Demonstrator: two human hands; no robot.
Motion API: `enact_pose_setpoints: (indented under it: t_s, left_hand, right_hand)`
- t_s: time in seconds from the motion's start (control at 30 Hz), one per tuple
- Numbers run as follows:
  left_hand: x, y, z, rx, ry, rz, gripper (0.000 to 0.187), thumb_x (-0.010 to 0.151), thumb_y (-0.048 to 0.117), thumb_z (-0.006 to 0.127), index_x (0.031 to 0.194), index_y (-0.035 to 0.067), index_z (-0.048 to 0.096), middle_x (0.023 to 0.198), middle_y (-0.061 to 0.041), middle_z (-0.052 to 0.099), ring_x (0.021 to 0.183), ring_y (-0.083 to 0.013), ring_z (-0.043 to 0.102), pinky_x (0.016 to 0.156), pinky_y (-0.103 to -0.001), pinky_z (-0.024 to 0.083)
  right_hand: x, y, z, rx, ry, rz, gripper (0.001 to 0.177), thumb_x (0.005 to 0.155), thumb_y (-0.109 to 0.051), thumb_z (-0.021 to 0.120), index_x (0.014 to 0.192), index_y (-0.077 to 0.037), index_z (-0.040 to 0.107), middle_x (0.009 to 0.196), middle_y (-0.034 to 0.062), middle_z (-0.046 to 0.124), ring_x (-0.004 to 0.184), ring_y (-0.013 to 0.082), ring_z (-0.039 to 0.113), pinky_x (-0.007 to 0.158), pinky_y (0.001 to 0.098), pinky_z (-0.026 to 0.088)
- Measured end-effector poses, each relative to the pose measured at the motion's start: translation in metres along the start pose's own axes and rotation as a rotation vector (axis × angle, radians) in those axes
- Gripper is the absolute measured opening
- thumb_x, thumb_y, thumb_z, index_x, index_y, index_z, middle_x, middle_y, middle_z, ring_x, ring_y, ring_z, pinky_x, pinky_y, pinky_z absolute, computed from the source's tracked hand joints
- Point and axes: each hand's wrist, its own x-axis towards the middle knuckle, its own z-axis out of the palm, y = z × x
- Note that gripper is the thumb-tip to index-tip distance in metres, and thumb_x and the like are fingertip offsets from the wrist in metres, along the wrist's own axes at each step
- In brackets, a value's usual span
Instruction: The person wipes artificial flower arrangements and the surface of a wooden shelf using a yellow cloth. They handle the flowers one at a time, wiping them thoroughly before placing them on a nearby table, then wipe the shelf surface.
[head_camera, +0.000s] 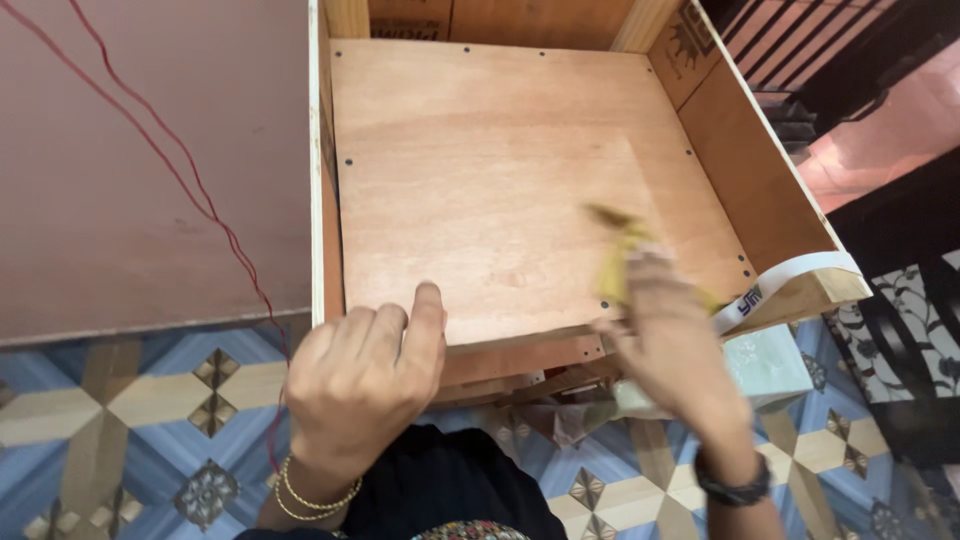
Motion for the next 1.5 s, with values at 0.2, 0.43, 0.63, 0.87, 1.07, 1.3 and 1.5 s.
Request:
enact_pose_setpoints:
  t_s: [0.2,0.43,0.63,0.87,1.07,1.3,1.5]
  left_hand:
    - [-0.002,0.0,0.01,0.011,0.021,-0.035,0.013,0.092,0.018,0.075,0.102,0.012,0.081,0.062,0.004,0.053,0.055,-0.0099,0.053,0.051,-0.027,0.039]
    - [-0.004,0.0,0.008,-0.012,-0.003,-0.011,0.017,0.092,0.02,0.075,0.105,0.011,0.081,0.065,0.004,0.057,0.057,-0.011,0.057,0.052,-0.027,0.04]
    - [-0.001,-0.002,0.005,-0.044,-0.026,-0.006,0.022,0.091,0.023,0.076,0.109,0.012,0.081,0.066,0.003,0.057,0.058,-0.0126,0.058,0.053,-0.028,0.041]
    - [-0.001,-0.002,0.005,-0.028,-0.033,0.003,0.024,0.086,0.018,0.074,0.108,0.012,0.081,0.066,0.004,0.056,0.058,-0.0125,0.057,0.054,-0.029,0.042]
    - [-0.003,0.001,0.009,-0.012,-0.04,-0.029,0.025,0.088,0.019,0.074,0.11,0.011,0.082,0.063,0.003,0.053,0.057,-0.0125,0.058,0.053,-0.029,0.042]
    - [-0.007,0.0,0.016,0.003,-0.008,0.006,0.024,0.087,0.02,0.073,0.107,0.009,0.082,0.063,0.001,0.056,0.053,-0.0139,0.058,0.05,-0.029,0.042]
    - [-0.013,-0.01,0.02,-0.049,-0.092,0.095,0.03,0.082,0.022,0.071,0.107,0.006,0.079,0.065,-0.001,0.062,0.055,-0.0152,0.063,0.05,-0.029,0.047]
  right_hand:
    - [0.028,0.056,0.024,0.054,0.296,-0.035,0.089,0.102,-0.058,0.04,0.148,0.018,0.032,0.153,0.0431,0.031,0.149,0.0514,0.026,0.123,0.0525,0.022]
    - [0.139,0.083,0.003,0.249,0.129,0.142,0.091,0.099,-0.063,0.032,0.157,0.006,0.018,0.167,0.027,0.012,0.156,0.0402,0.009,0.123,0.0535,0.013]
    - [0.18,0.091,0.003,0.237,0.147,0.061,0.092,0.1,-0.061,0.035,0.156,0.01,0.016,0.165,0.0294,0.013,0.156,0.0401,0.007,0.123,0.0521,0.013]
    - [0.059,0.08,0.029,0.049,0.341,-0.034,0.091,0.102,-0.058,0.043,0.142,0.025,0.037,0.147,0.0477,0.037,0.143,0.0558,0.034,0.121,0.0526,0.026]
    - [0.065,0.073,0.016,0.02,0.313,-0.017,0.09,0.104,-0.059,0.041,0.14,0.024,0.04,0.144,0.0463,0.042,0.141,0.0523,0.04,0.12,0.0506,0.031]
    - [0.204,0.046,-0.03,0.039,-0.015,0.293,0.104,0.093,-0.076,0.037,0.153,0.009,0.036,0.158,0.0301,0.041,0.149,0.0407,0.039,0.12,0.0522,0.035]
    - [0.33,0.063,-0.016,0.128,0.001,0.058,0.107,0.09,-0.079,0.025,0.161,-0.002,0.005,0.168,0.0241,-0.001,0.157,0.0393,-0.003,0.125,0.0504,0.002]
